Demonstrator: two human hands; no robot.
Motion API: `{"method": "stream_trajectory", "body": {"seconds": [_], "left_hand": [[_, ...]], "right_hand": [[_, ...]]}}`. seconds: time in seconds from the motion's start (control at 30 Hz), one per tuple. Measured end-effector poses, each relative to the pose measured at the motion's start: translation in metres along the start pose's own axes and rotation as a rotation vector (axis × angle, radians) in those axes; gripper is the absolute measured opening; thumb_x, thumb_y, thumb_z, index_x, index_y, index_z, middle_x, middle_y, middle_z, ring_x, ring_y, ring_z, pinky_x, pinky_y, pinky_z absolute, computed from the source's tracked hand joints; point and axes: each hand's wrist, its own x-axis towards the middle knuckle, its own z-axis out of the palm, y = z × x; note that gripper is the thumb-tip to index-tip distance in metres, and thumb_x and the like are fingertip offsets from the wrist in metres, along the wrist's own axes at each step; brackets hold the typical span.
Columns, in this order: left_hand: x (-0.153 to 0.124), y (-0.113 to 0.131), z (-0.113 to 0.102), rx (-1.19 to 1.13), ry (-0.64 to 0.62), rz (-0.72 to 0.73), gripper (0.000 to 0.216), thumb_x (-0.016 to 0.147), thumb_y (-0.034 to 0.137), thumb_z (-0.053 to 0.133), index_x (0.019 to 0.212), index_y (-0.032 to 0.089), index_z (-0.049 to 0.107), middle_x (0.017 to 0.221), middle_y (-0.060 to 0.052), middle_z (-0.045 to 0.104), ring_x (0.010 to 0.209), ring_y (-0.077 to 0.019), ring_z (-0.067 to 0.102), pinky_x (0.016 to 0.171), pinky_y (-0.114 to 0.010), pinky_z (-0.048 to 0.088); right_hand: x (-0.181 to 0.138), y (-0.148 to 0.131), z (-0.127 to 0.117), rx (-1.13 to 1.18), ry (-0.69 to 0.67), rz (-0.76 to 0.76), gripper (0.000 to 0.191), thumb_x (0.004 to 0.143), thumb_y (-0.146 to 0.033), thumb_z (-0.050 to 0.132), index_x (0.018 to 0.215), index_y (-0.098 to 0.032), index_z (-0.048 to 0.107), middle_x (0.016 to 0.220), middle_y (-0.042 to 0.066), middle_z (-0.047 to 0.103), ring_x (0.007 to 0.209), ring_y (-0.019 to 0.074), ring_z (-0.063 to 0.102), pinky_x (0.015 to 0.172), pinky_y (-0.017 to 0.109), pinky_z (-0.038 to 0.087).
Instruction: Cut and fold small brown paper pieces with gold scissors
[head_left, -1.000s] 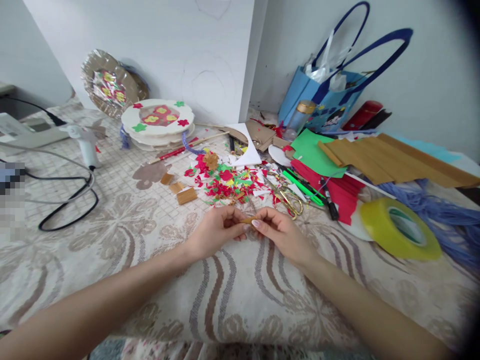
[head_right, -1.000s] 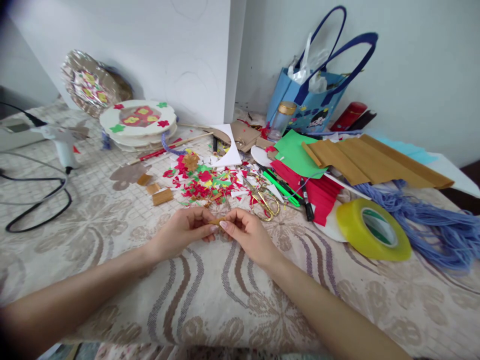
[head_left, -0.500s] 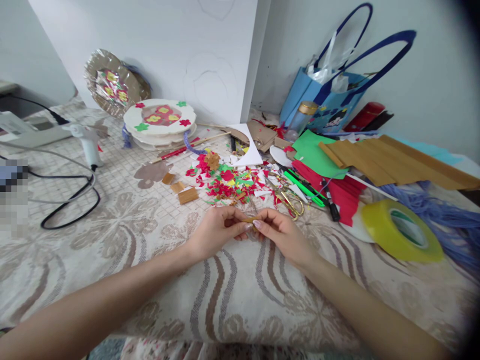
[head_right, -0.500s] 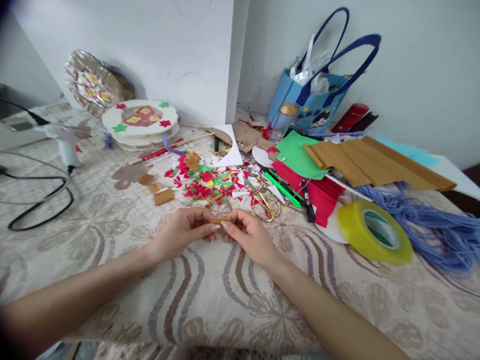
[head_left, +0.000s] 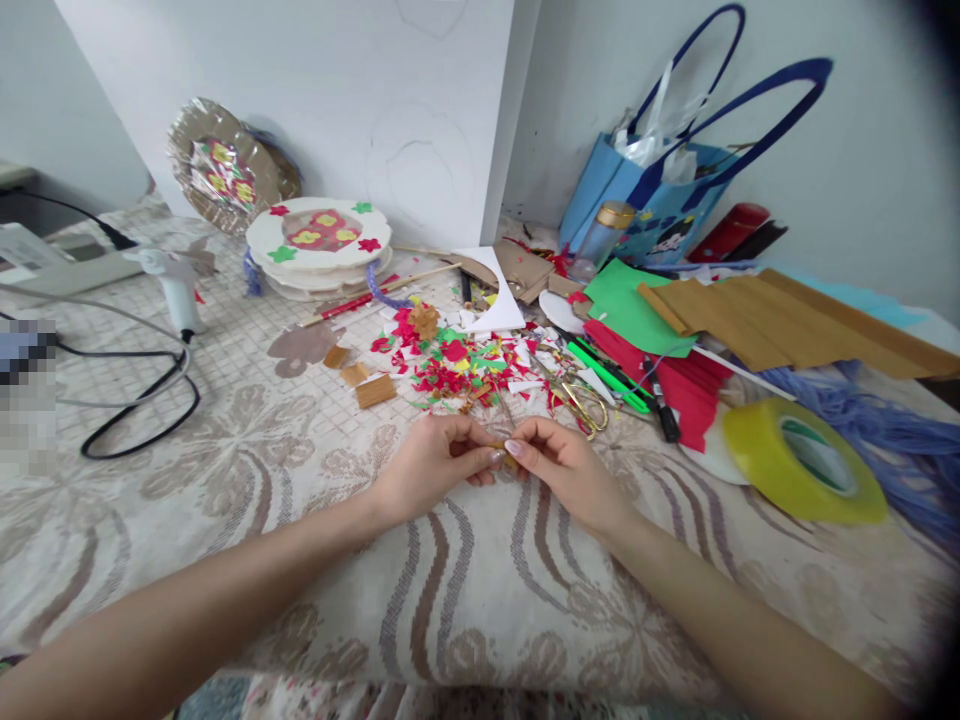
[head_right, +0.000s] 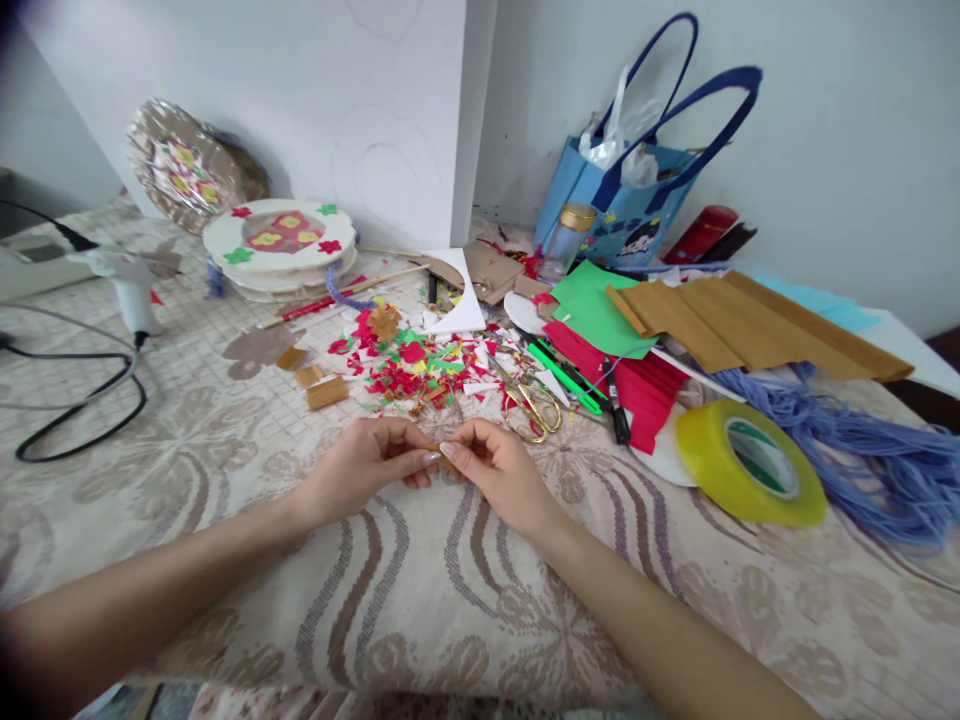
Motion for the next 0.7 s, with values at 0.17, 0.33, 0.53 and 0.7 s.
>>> {"method": "stream_trajectory", "body": {"seconds": [0.17, 0.33, 0.53, 0.7], "left_hand": [[0.0011, -0.0004, -0.0002, -0.005, -0.006, -0.003, 0.017, 0.077, 0.032, 0.061, 0.077, 0.015, 0.063, 0.066, -0.002, 0.066, 0.059, -0.0113, 0.061, 0.059, -0.022, 0.051], [0.0002, 0.0016, 0.0000, 0.010, -0.001, -0.007, 0.017, 0.077, 0.032, 0.061, 0.076, 0.015, 0.062, 0.066, -0.002, 0.065, 0.059, -0.0116, 0.061, 0.059, -0.023, 0.051], [0.0005, 0.0027, 0.0001, 0.044, 0.016, 0.005, 0.018, 0.077, 0.032, 0.060, 0.071, 0.015, 0.059, 0.061, 0.000, 0.063, 0.056, -0.0106, 0.060, 0.056, -0.021, 0.049], [0.0004, 0.0029, -0.0006, 0.013, 0.009, -0.005, 0.018, 0.077, 0.032, 0.061, 0.071, 0.015, 0.060, 0.062, -0.001, 0.063, 0.058, -0.0109, 0.060, 0.058, -0.021, 0.050]], "right_hand": [[-0.0003, -0.0001, 0.0002, -0.017, 0.004, -0.003, 0.016, 0.084, -0.030, 0.057, 0.074, -0.018, 0.053, 0.063, -0.004, 0.048, 0.059, 0.0102, 0.046, 0.056, 0.022, 0.037], [-0.0005, -0.0001, 0.0006, -0.017, 0.005, 0.004, 0.015, 0.084, -0.029, 0.056, 0.074, -0.018, 0.053, 0.064, -0.004, 0.048, 0.060, 0.0103, 0.046, 0.056, 0.022, 0.037], [-0.0010, 0.0004, 0.0006, -0.029, 0.006, -0.012, 0.014, 0.083, -0.028, 0.057, 0.074, -0.018, 0.054, 0.065, -0.004, 0.049, 0.060, 0.0106, 0.046, 0.057, 0.023, 0.038], [0.0001, 0.0004, -0.0002, -0.011, 0.004, -0.002, 0.014, 0.083, -0.029, 0.058, 0.075, -0.018, 0.055, 0.066, -0.003, 0.051, 0.061, 0.0112, 0.048, 0.058, 0.023, 0.039]]}}
